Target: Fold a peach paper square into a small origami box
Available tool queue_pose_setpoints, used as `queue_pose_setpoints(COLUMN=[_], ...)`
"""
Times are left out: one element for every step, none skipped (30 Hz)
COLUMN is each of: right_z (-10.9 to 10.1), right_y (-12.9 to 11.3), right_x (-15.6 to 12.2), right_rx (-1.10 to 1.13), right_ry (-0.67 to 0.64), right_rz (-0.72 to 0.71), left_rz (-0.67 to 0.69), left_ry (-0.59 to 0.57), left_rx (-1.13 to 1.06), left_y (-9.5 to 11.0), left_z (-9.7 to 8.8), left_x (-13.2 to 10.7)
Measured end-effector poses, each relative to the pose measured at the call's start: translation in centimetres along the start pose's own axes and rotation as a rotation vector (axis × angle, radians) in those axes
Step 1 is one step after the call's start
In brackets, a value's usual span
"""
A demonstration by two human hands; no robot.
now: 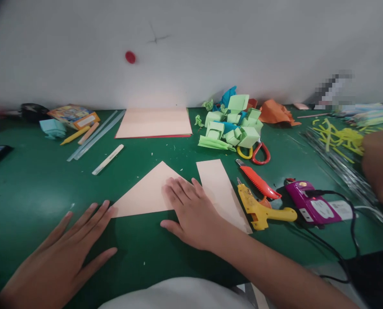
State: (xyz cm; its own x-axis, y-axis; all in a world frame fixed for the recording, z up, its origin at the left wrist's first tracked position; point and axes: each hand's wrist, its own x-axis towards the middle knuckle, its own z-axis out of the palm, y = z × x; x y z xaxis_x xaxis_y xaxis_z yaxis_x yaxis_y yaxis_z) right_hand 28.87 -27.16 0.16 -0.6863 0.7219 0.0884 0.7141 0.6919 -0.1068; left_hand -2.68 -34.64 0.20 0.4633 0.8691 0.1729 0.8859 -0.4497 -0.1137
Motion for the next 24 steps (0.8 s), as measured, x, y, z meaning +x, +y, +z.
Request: queue_pose_setpoints(right_z=[-0.1,-0.2,-0.3,-0.4,-0.5,-0.6,-0.7,-0.7,-0.8,-0.8,-0.8,-0.8,-0.8,-0.8,-0.7,-0.8,-0.8,-0.8,-0.9,-0.9,-0.9,-1.0,-1.0,-1.0], right_y=[0.0,-0.1,-0.1,-0.2,-0.2,-0.2,-0.2,-0.2,-0.2,-0.2,-0.1,-0.1,0.0,0.0,0.1,0.1,0.2,0.2,0.2,0.2,0.2,0.2,0.2,0.2], right_x=[0.0,0.0,0.0,0.1,0.1,0.1,0.2,0.2,0.3,0.3,0.3,0.4,0.4,0.4,0.5,0.5,0.5,0.5,0.6,0.6,0.6,0.6,0.6,0.6], right_rx=[-0.002,-0.004,-0.006,-0.005,-0.003,0.002,0.009,0.018,0.027,0.037,0.045,0.054,0.064,0.072,0.078,0.081,0.082,0.083,0.084,0.085,0.088,0.091,0.095,0.099], right_ry=[-0.005,-0.009,-0.012,-0.015,-0.018,-0.022,-0.026,-0.030,-0.032,-0.035,-0.036,-0.035,-0.034,-0.030,-0.028,-0.026,-0.026,-0.028,-0.031,-0.034,-0.036,-0.037,-0.039,-0.041], right_rz=[-0.001,-0.003,-0.004,-0.006,-0.008,-0.009,-0.008,-0.006,-0.003,0.000,0.005,0.010,0.015,0.020,0.025,0.028,0.030,0.030,0.030,0.030,0.031,0.032,0.033,0.033], left_rz=[0.008,0.017,0.029,0.039,0.048,0.062,0.076,0.098,0.123,0.140,0.153,0.160,0.162,0.157,0.149,0.139,0.127,0.114,0.100,0.087,0.078,0.069,0.063,0.057], left_ry=[0.013,0.024,0.032,0.039,0.041,0.038,0.033,0.021,0.001,-0.022,-0.061,-0.112,-0.160,-0.195,-0.217,-0.230,-0.233,-0.229,-0.228,-0.218,-0.201,-0.178,-0.157,-0.149], left_rx=[0.001,0.001,0.001,0.003,0.007,0.012,0.021,0.029,0.036,0.039,0.035,0.027,0.022,0.016,0.008,-0.006,-0.024,-0.044,-0.064,-0.080,-0.093,-0.105,-0.118,-0.133], left_y=[-0.1,-0.2,-0.3,-0.4,-0.6,-0.7,-0.8,-1.0,-1.2,-1.3,-1.5,-1.6,-1.7,-1.8,-1.9,-2.0,-2.1,-2.1,-2.2,-2.3,-2.4,-2.4,-2.5,-2.6], left_z=[-0.1,-0.2,-0.3,-0.5,-0.7,-1.0,-1.3,-1.7,-2.0,-2.4,-2.6,-2.8,-2.9,-2.9,-2.9,-2.7,-2.5,-2.3,-2.1,-1.9,-1.8,-1.6,-1.4,-1.3], left_x=[0.2,0.5,0.9,1.3,1.9,2.6,3.4,4.3,5.2,6.2,7.1,8.0,8.8,9.5,10.0,10.3,10.5,10.5,10.5,10.4,10.2,10.0,9.9,9.7])
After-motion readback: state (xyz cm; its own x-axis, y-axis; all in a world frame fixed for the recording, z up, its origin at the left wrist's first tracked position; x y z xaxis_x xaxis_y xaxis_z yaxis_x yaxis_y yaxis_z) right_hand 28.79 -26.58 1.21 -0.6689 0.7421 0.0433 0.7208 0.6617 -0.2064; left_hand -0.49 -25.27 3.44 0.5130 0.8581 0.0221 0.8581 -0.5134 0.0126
